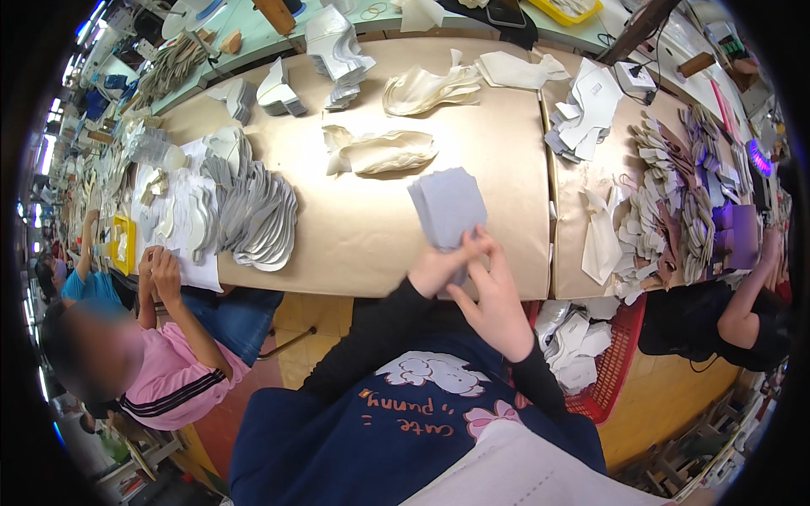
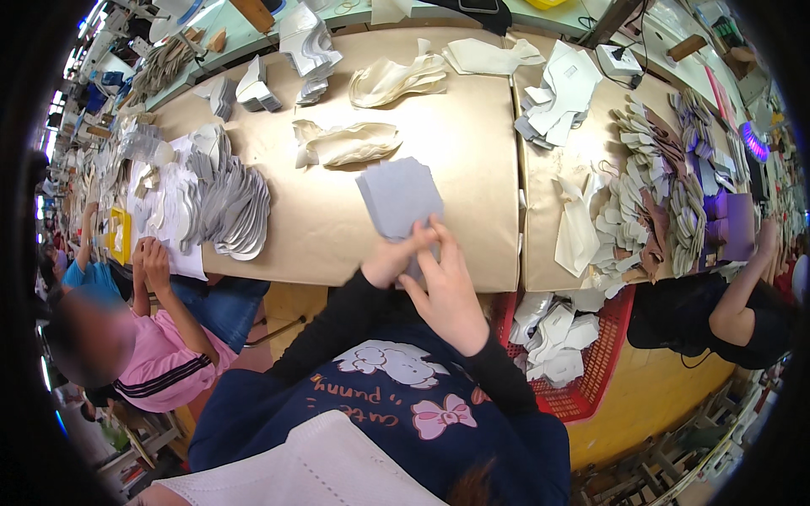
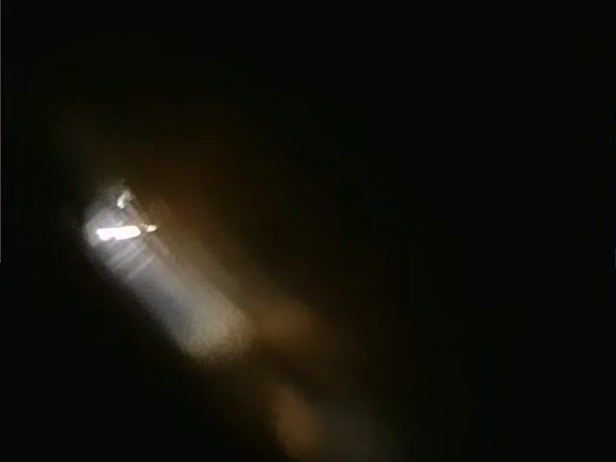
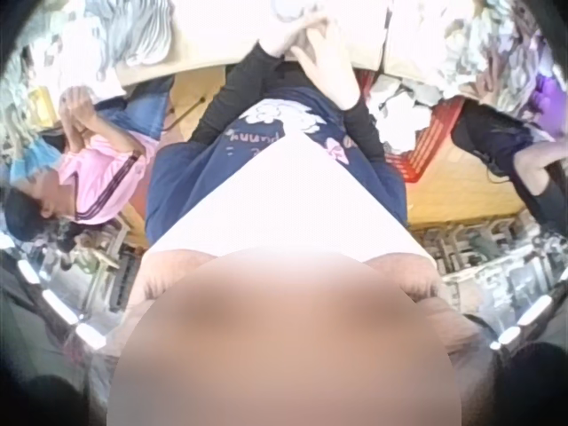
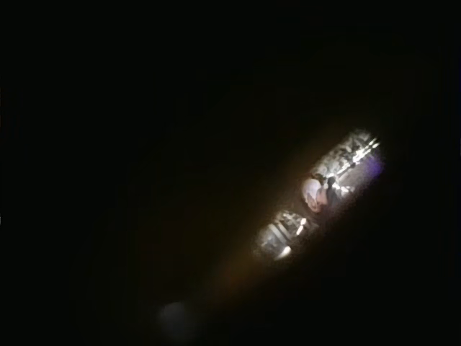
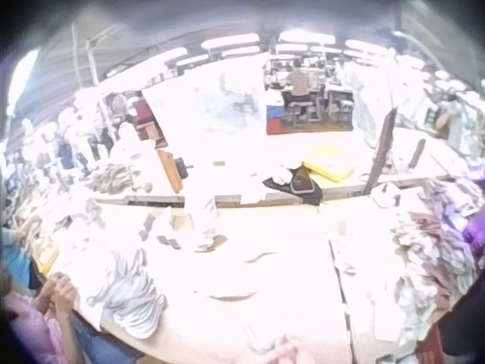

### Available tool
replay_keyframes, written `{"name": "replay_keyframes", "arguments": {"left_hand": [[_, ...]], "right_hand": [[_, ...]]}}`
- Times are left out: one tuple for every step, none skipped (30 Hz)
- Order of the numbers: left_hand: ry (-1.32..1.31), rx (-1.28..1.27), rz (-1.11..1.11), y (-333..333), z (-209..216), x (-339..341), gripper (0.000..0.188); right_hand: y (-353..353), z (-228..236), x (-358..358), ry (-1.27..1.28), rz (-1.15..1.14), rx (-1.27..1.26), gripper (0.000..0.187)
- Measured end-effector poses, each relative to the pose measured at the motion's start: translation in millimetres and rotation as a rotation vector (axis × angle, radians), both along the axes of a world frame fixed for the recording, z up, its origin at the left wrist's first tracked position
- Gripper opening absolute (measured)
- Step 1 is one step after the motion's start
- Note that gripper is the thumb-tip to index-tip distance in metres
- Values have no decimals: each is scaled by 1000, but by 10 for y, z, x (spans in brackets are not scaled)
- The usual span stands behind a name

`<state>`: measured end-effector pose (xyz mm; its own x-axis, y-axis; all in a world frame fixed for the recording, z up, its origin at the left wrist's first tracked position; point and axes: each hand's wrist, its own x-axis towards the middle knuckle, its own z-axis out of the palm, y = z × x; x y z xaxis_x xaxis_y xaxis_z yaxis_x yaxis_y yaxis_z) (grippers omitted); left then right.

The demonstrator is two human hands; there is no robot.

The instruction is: The person repeatedly picks up pre-cut fabric mask pieces from a table, folds them in half, and places them into a stack. The person also occasionally picks up and folds smaller rectangular fabric pieces. The work is performed by hand at a table in a workshop setting.

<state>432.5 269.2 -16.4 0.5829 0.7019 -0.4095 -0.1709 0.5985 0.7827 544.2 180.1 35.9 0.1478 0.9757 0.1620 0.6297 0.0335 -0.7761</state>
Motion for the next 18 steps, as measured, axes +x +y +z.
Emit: {"name": "replay_keyframes", "arguments": {"left_hand": [[14,-4,-44,93,13,-48,42],[36,-22,-88,201,42,-149,38],[59,-44,-133,297,82,-242,33],[9,-9,-209,383,126,-304,35],[59,77,-326,448,177,-359,37],[125,159,-445,508,237,-406,40],[215,242,-560,549,290,-426,42],[276,416,-603,543,329,-422,50],[304,560,-694,556,358,-403,50],[342,720,-792,597,375,-366,50],[315,921,-845,627,382,-331,50],[503,1103,-800,620,382,-314,45],[680,1145,-765,608,372,-297,45],[829,1198,-701,579,351,-281,46],[981,1242,-631,531,324,-277,46],[911,1362,-540,448,289,-275,59],[844,1460,-391,349,247,-264,63],[829,1497,-305,227,192,-206,67]], "right_hand": [[-34,24,94,76,26,-17,62],[-42,57,234,152,77,-40,60],[-40,86,370,264,85,-128,59],[-52,107,432,293,-116,-56,53],[-32,109,495,303,-218,71,59],[-9,103,555,313,-250,148,64],[18,81,593,333,-278,208,69],[85,17,607,330,-198,253,74],[173,-73,592,339,-114,275,79],[188,-148,594,354,-37,226,83],[208,-243,595,443,26,86,87],[202,-329,627,540,85,-139,91],[208,-437,622,559,106,-222,92],[211,-542,613,456,112,-234,93],[212,-645,603,464,121,-161,94],[169,-735,544,568,40,-69,92],[126,-811,494,697,-102,-55,91],[80,-881,404,796,-59,109,86]]}}
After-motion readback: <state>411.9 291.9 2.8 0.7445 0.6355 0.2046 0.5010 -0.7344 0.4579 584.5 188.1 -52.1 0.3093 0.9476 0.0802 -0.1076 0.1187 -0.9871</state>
